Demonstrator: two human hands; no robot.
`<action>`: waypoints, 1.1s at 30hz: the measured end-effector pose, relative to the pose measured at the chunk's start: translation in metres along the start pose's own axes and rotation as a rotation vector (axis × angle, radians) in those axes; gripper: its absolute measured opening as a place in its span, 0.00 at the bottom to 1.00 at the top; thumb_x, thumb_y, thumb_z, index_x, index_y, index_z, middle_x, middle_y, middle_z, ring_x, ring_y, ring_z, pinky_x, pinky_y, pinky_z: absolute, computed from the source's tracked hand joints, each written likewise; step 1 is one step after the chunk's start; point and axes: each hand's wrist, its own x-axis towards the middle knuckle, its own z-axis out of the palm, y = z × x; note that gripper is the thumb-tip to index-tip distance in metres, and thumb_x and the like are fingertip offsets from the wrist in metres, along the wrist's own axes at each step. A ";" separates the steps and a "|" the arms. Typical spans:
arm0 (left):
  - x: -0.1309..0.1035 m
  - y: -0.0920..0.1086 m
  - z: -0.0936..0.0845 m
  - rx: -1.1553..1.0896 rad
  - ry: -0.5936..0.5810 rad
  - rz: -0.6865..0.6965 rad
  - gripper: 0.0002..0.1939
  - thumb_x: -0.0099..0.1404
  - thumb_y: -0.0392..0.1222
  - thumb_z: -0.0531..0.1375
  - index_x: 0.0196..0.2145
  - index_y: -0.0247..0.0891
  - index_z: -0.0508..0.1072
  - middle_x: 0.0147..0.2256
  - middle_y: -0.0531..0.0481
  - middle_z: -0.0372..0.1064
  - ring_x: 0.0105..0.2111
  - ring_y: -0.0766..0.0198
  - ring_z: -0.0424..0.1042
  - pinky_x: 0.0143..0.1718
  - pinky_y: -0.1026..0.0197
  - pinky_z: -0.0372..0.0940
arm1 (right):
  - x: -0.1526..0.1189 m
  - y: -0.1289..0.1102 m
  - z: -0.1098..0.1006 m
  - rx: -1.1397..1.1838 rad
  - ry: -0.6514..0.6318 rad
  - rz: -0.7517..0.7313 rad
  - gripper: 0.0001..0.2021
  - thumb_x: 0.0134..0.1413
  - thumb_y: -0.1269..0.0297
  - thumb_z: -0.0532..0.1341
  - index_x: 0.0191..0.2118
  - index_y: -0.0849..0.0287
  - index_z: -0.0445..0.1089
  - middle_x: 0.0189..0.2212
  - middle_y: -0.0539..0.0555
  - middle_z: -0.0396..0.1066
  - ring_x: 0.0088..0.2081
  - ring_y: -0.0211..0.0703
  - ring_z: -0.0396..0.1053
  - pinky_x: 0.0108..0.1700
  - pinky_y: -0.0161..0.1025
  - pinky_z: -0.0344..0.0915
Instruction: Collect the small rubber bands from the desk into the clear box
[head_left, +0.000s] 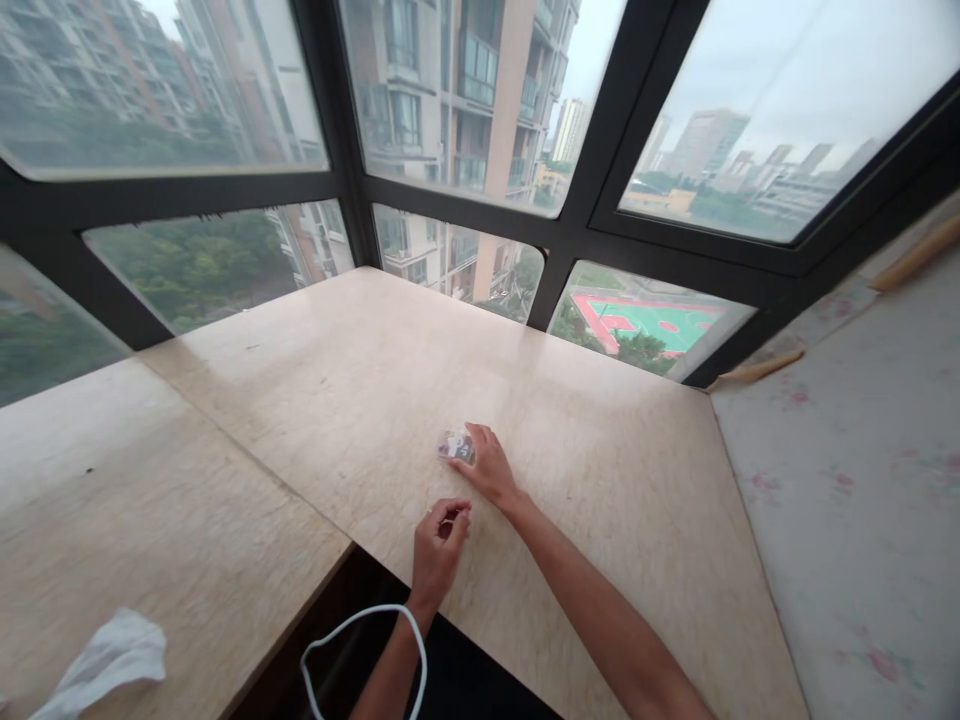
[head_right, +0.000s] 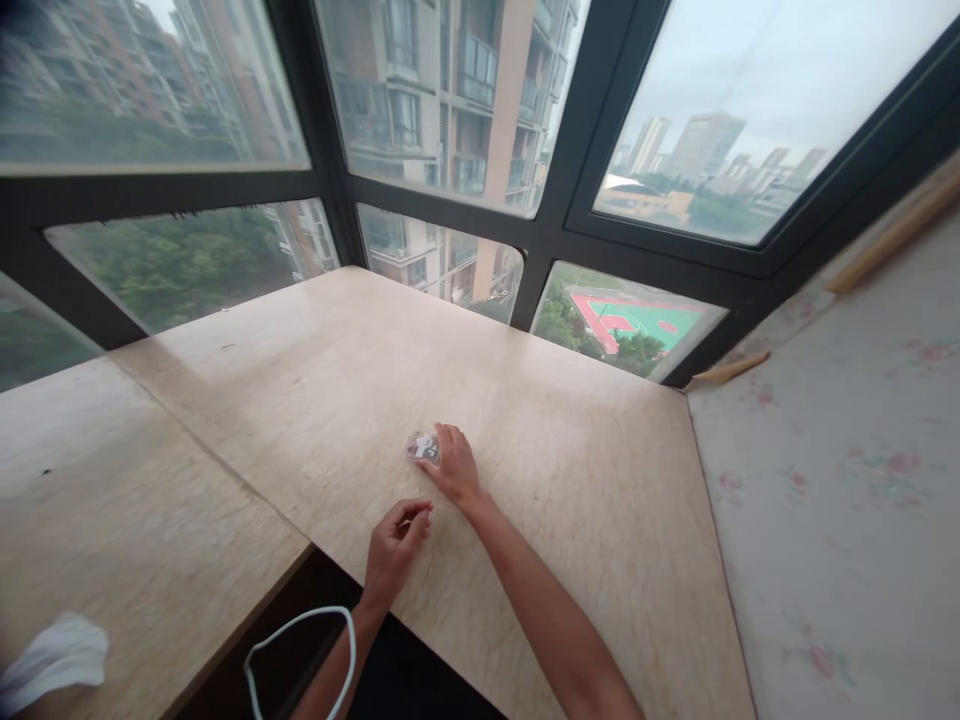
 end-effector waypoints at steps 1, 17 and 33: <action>0.000 0.000 0.000 0.026 -0.009 0.012 0.12 0.60 0.46 0.59 0.36 0.36 0.75 0.34 0.45 0.74 0.31 0.59 0.74 0.30 0.60 0.71 | 0.003 -0.001 0.003 -0.014 -0.003 0.004 0.32 0.49 0.63 0.66 0.59 0.57 0.57 0.52 0.61 0.62 0.54 0.55 0.60 0.57 0.54 0.59; 0.007 -0.006 -0.004 -0.110 0.036 -0.017 0.19 0.58 0.49 0.62 0.44 0.36 0.71 0.43 0.41 0.72 0.38 0.58 0.74 0.35 0.58 0.71 | 0.007 -0.005 -0.001 0.308 0.017 0.203 0.32 0.47 0.57 0.67 0.58 0.60 0.61 0.47 0.60 0.66 0.47 0.49 0.67 0.49 0.46 0.66; 0.054 0.026 -0.026 -0.474 0.078 -0.073 0.26 0.53 0.52 0.67 0.44 0.33 0.71 0.41 0.43 0.74 0.42 0.56 0.74 0.44 0.54 0.68 | -0.002 -0.049 -0.051 0.489 -0.386 -0.049 0.16 0.55 0.55 0.62 0.47 0.56 0.73 0.44 0.54 0.73 0.46 0.48 0.70 0.50 0.46 0.66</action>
